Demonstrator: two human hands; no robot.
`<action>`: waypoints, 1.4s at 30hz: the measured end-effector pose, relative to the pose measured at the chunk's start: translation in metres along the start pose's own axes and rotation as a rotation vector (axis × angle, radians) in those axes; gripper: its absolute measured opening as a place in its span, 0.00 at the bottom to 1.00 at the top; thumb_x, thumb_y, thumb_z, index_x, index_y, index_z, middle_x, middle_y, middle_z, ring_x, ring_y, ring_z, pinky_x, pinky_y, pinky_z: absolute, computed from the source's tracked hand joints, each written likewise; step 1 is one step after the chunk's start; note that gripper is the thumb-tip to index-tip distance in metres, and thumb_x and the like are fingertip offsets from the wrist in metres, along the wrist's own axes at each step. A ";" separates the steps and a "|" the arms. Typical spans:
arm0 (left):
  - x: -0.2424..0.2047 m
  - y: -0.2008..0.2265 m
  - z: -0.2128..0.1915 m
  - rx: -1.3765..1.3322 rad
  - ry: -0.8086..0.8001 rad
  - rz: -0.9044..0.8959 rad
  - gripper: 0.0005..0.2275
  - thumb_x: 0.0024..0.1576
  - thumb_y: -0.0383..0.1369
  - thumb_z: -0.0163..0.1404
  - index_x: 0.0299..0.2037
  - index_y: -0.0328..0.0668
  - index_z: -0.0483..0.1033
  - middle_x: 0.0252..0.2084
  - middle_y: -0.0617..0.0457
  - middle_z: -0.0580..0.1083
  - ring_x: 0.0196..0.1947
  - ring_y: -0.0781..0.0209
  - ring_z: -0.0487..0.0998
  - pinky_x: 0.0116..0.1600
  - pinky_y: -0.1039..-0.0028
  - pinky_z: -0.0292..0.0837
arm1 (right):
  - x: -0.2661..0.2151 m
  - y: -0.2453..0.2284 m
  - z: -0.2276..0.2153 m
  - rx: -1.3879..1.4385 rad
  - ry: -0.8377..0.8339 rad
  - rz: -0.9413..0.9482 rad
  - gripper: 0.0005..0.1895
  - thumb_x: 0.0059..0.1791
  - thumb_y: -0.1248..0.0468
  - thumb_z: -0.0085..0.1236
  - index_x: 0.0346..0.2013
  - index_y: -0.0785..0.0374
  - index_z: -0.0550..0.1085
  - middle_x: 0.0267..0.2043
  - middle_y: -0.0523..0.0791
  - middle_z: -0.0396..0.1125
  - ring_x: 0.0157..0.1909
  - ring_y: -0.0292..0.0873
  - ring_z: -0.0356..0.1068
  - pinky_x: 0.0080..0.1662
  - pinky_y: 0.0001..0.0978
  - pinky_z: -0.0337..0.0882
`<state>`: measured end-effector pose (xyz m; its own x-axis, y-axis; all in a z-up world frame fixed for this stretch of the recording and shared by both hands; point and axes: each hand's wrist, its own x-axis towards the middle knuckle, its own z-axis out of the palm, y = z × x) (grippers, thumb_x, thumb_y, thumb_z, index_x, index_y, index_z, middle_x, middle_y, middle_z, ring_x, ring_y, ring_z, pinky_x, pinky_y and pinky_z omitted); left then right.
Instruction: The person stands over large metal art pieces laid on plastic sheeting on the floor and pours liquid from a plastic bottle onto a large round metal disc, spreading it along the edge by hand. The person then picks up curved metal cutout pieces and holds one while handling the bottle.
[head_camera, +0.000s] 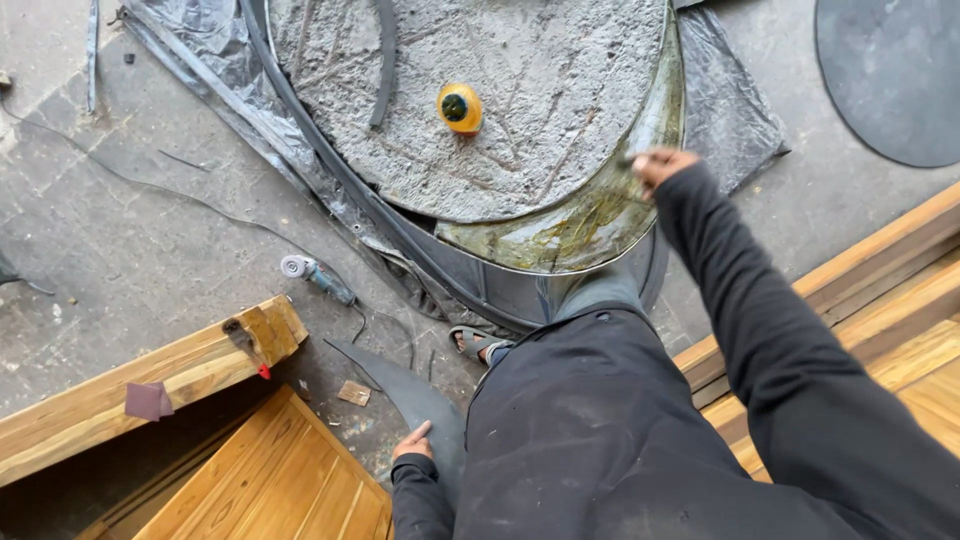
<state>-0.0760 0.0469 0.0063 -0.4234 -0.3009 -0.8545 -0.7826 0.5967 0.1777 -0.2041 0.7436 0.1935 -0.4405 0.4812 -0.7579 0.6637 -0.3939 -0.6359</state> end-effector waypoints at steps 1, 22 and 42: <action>-0.001 0.003 0.000 0.024 0.001 0.001 0.24 0.49 0.18 0.42 0.49 0.48 0.87 0.35 0.51 0.83 0.28 0.60 0.74 0.39 0.79 0.71 | 0.019 -0.009 -0.018 -0.097 0.072 -0.034 0.11 0.51 0.66 0.58 0.48 0.59 0.78 0.36 0.43 0.73 0.24 0.31 0.62 0.26 0.20 0.67; -0.004 -0.007 0.025 -0.188 -0.022 -0.041 0.23 0.49 0.14 0.41 0.48 0.38 0.87 0.25 0.49 0.76 0.18 0.62 0.62 0.27 0.77 0.62 | 0.083 -0.050 -0.040 -1.152 0.345 -0.369 0.10 0.59 0.64 0.51 0.50 0.60 0.79 0.43 0.47 0.65 0.29 0.38 0.57 0.30 0.28 0.68; 0.011 -0.015 0.027 -0.143 -0.015 0.052 0.22 0.49 0.18 0.42 0.47 0.44 0.87 0.20 0.50 0.74 0.17 0.61 0.64 0.25 0.76 0.62 | -0.020 0.075 0.042 -1.105 -0.120 -1.142 0.11 0.50 0.73 0.57 0.41 0.57 0.83 0.37 0.45 0.69 0.30 0.40 0.65 0.33 0.30 0.73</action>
<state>-0.0561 0.0549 -0.0190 -0.4593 -0.2601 -0.8493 -0.8171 0.4987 0.2891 -0.1707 0.6711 0.1548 -0.9994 0.0294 -0.0188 0.0349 0.8770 -0.4792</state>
